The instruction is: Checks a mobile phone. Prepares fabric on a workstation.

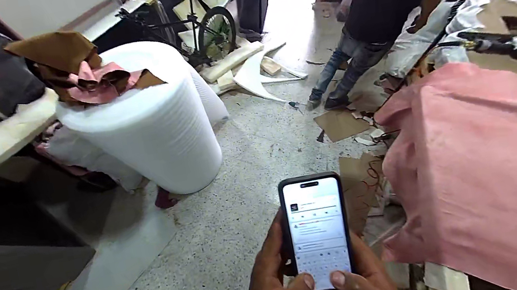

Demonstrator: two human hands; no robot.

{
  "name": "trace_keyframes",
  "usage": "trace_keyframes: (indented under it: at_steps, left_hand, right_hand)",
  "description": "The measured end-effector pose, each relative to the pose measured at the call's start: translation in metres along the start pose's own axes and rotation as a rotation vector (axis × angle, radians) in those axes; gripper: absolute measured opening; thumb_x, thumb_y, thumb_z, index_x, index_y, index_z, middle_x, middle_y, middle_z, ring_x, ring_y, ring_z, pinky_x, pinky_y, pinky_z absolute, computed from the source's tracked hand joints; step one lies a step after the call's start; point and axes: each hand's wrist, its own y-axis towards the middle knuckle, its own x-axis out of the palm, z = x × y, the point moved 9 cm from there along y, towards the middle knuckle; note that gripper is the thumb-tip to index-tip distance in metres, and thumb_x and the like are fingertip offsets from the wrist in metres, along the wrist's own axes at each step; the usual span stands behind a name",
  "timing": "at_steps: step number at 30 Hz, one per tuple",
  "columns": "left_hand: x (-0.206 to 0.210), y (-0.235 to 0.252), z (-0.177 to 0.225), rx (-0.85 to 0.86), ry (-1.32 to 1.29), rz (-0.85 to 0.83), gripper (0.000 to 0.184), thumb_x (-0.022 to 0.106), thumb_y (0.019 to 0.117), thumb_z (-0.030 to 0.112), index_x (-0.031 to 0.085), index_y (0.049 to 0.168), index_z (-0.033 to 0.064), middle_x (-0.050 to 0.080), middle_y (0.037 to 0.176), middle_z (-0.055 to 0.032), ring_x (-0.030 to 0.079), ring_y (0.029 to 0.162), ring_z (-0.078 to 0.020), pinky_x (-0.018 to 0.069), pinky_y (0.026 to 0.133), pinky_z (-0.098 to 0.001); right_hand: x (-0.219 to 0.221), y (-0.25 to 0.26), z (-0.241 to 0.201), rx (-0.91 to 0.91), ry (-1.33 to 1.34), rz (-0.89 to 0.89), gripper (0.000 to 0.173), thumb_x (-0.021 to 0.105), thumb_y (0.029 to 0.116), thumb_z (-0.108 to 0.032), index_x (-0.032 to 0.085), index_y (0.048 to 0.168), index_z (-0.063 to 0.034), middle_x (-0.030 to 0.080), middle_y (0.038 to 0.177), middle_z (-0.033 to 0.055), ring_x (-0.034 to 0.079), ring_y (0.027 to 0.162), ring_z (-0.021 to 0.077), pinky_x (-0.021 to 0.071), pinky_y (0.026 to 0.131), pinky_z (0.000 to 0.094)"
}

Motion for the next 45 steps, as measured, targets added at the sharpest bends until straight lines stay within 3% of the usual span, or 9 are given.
trace_keyframes:
  at_steps: [4,10,22,25,28,31,34,40,45]
  left_hand:
    - [-0.03,0.023,-0.003,0.009,-0.019,0.034,0.088,0.068,0.0981,0.026,0.012,0.163,0.0046,0.049,0.151,-0.0186,0.061,0.127,-0.0284,0.0574,0.102,-0.0461]
    - [-0.082,0.078,-0.019,-0.017,0.029,0.083,0.09,0.067,0.0997,0.03,0.009,0.163,0.0037,0.052,0.148,-0.0181,0.064,0.123,-0.0258,0.0598,0.098,-0.0429]
    - [-0.163,0.273,-0.049,-0.023,0.165,0.097,0.086,0.066,0.0994,0.032,0.014,0.165,0.016,0.054,0.147,-0.0128,0.063,0.123,-0.0229,0.058,0.097,-0.0388]
    - [-0.177,0.309,-0.057,-0.055,0.157,0.118,0.085,0.067,0.0985,0.031,0.016,0.164,0.016,0.058,0.141,-0.0149,0.067,0.112,-0.0237,0.0614,0.085,-0.0362]
    - [-0.191,0.34,-0.059,-0.065,0.14,0.112,0.086,0.066,0.0986,0.032,0.015,0.164,0.0139,0.058,0.14,-0.0173,0.066,0.113,-0.026,0.061,0.087,-0.0393]
    - [-0.205,0.372,-0.058,-0.055,0.079,0.085,0.085,0.066,0.0991,0.03,0.015,0.164,0.0093,0.057,0.142,-0.0177,0.065,0.12,-0.0263,0.0579,0.098,-0.0426]
    - [-0.218,0.394,-0.063,-0.073,0.03,0.056,0.084,0.065,0.0994,0.031,0.015,0.163,0.0093,0.058,0.14,-0.0176,0.066,0.117,-0.0249,0.0589,0.095,-0.0404]
    - [-0.26,0.431,-0.059,-0.06,0.072,0.024,0.08,0.067,0.1003,0.029,0.021,0.162,0.0064,0.062,0.136,-0.017,0.068,0.113,-0.0237,0.0608,0.093,-0.0383]
    - [-0.312,0.456,-0.041,-0.05,0.056,-0.1,0.081,0.068,0.0994,0.024,0.02,0.163,0.0092,0.06,0.139,-0.0159,0.068,0.115,-0.0244,0.0613,0.093,-0.0392]
  right_hand:
    - [0.003,0.039,0.015,0.031,0.051,-0.024,0.053,0.065,0.0986,-0.013,0.042,0.146,-0.0085,0.067,0.127,0.0137,0.072,0.105,0.0244,0.0653,0.079,0.042]
    - [-0.009,0.12,0.039,0.07,0.074,-0.074,0.056,0.062,0.0981,-0.009,0.038,0.149,-0.0083,0.066,0.129,0.0126,0.071,0.107,0.0237,0.0647,0.082,0.0427]
    - [-0.066,0.342,0.031,0.048,0.073,-0.125,0.049,0.06,0.1005,-0.013,0.042,0.145,-0.0018,0.066,0.125,0.0171,0.072,0.103,0.0269,0.0661,0.075,0.0433]
    - [-0.077,0.383,0.028,0.064,0.072,-0.115,0.048,0.061,0.1025,-0.02,0.043,0.142,0.0014,0.066,0.12,0.0211,0.073,0.098,0.031,0.0666,0.069,0.0453]
    - [-0.081,0.415,0.026,0.068,0.123,-0.122,0.048,0.06,0.1034,-0.02,0.042,0.143,0.001,0.065,0.121,0.0228,0.073,0.098,0.0333,0.0666,0.069,0.0477]
    - [-0.08,0.44,0.023,0.07,0.2,-0.221,0.055,0.057,0.1006,-0.016,0.036,0.15,-0.0032,0.062,0.131,0.0204,0.069,0.11,0.0316,0.0641,0.082,0.049]
    - [-0.083,0.458,0.024,0.068,0.149,-0.177,0.054,0.053,0.0995,-0.01,0.035,0.149,-0.0012,0.061,0.131,0.0204,0.068,0.111,0.0316,0.0629,0.086,0.0512]
    - [-0.067,0.495,0.029,-0.015,-0.106,-0.004,0.064,0.068,0.0928,-0.007,0.034,0.147,0.0016,0.065,0.125,0.0151,0.072,0.103,0.0254,0.0663,0.081,0.0436]
    - [-0.029,0.533,0.048,-0.091,0.055,-0.002,0.061,0.066,0.0982,-0.016,0.035,0.15,-0.0058,0.064,0.13,0.0162,0.07,0.108,0.028,0.0646,0.083,0.047]
